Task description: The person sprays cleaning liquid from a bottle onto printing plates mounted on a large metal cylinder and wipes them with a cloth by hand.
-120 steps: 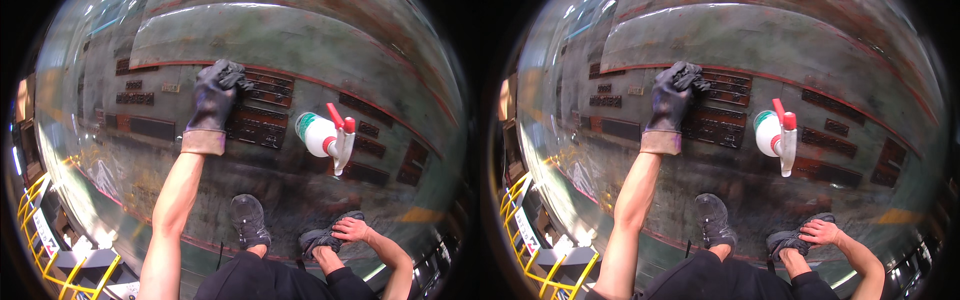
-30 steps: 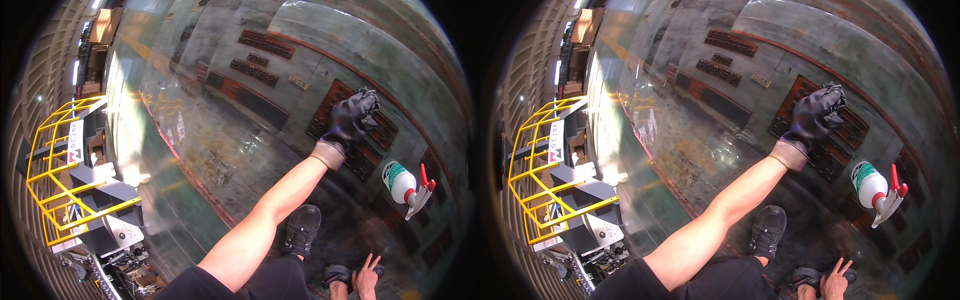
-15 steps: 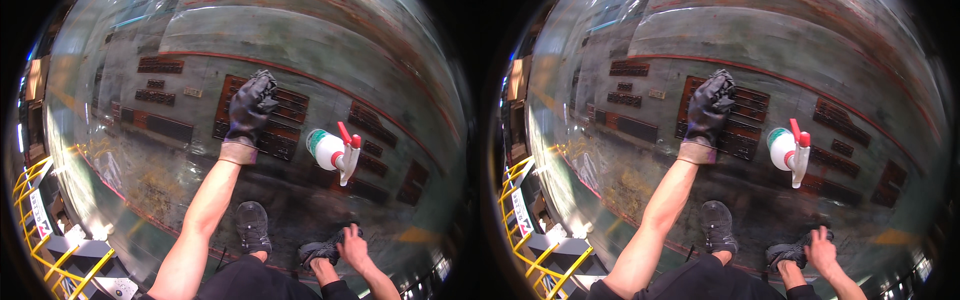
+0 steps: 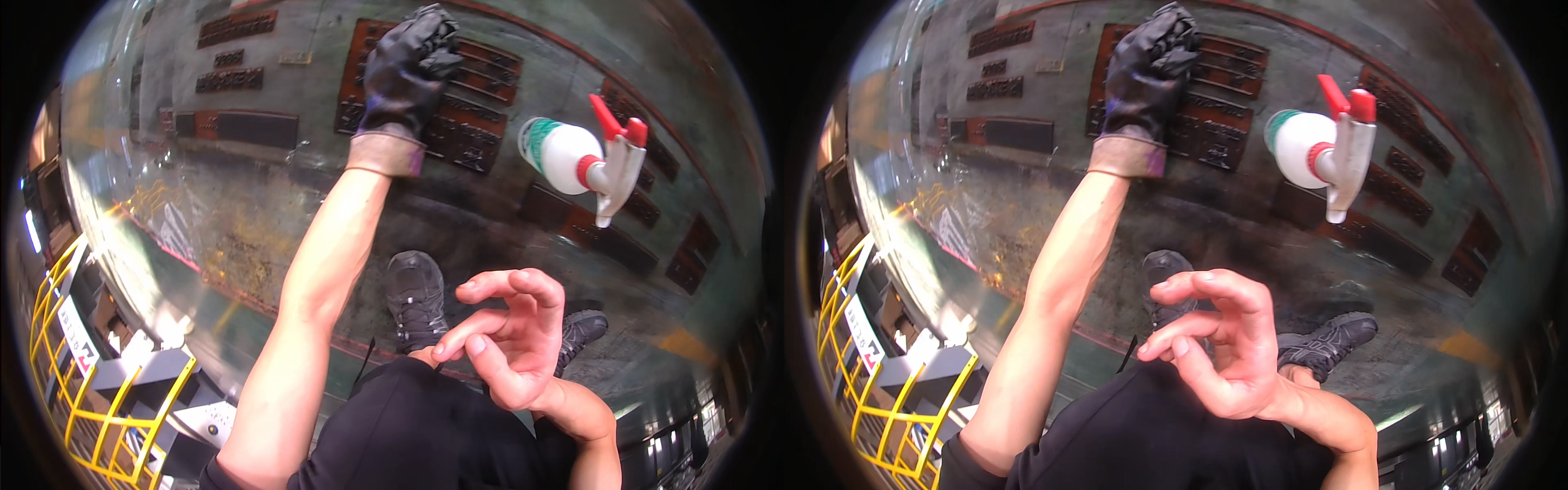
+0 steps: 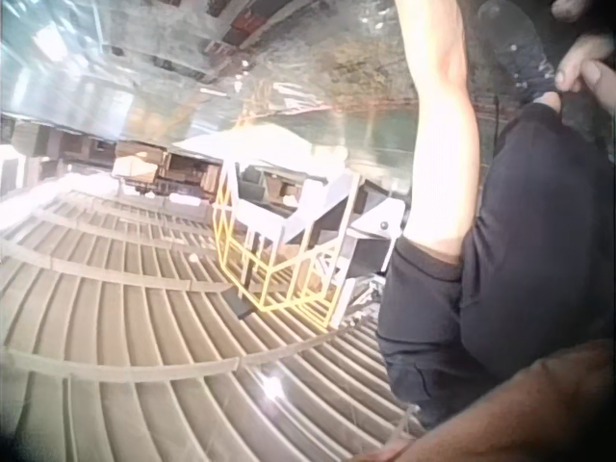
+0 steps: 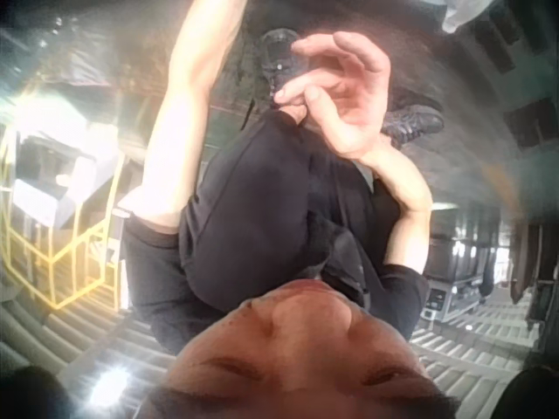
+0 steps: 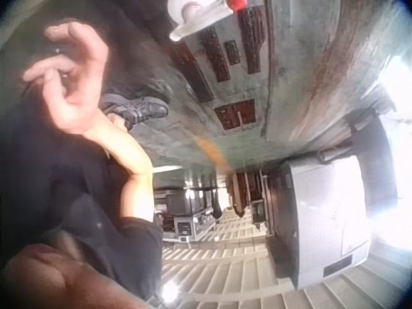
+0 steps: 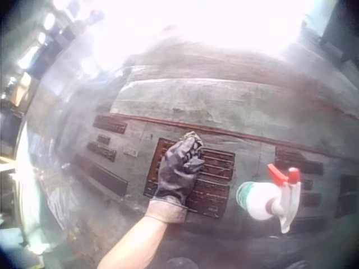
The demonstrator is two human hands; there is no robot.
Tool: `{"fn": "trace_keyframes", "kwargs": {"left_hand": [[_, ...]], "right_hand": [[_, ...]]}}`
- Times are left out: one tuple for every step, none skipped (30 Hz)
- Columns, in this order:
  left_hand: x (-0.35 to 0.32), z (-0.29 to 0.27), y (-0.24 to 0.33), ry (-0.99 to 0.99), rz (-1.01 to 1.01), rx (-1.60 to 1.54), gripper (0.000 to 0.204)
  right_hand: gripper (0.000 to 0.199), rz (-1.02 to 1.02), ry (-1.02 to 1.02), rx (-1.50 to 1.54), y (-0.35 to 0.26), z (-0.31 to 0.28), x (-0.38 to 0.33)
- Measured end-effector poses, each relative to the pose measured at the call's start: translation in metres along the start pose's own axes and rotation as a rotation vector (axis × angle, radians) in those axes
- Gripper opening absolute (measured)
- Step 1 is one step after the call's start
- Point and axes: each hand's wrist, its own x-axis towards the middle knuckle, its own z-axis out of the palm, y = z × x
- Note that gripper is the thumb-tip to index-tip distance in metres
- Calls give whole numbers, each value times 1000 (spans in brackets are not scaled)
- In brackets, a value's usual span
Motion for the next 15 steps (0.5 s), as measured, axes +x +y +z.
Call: {"fn": "trace_keyframes", "kwargs": {"left_hand": [[-2, -3, 0, 24, 12, 11, 51], [1, -7, 8, -28, -20, 3, 49], [9, -9, 27, -75, -51, -20, 48], [15, -16, 37, -122, -79, -22, 47], [14, -18, 36, -100, -75, -45, 47], [13, -19, 35, -78, -71, -70, 47], [12, -18, 34, -57, -67, -97, 47], [10, -15, 33, -44, -123, -204, 46], [9, -13, 30, -28, -79, -187, 45], [9, -11, 27, -13, -35, -172, 44], [7, -8, 25, 2, 8, -159, 44], [7, -12, 25, -12, -4, -138, 42], [7, -17, 25, -19, -14, -121, 42], [6, -16, 25, -23, -24, -115, 41], [5, -16, 25, -27, -33, -109, 41]], "right_hand": [[67, 20, -8, 12, 4, 5, -1], [68, -6, -10, 15, 9, 4, -2], [69, -11, -11, -28, 9, 3, -1], [69, -18, -25, -55, 6, 5, 0], [70, -25, -42, -79, 6, 6, 2], [73, -47, -78, -45, 7, 4, 3], [73, -62, -67, -75, 9, 5, 3], [74, -78, -53, -110, 10, 7, 3], [74, -91, -54, -122, 10, 7, 4], [74, -100, -57, -135, 10, 7, 5], [75, -107, -75, -126, 9, 4, 8], [75, -112, -88, -116, 7, 5, 9], [75, -115, -100, -104, 5, 7, 10], [75, -114, -95, -111, 5, 8, 11], [75, -107, -89, -118, 4, 9, 11]]}}
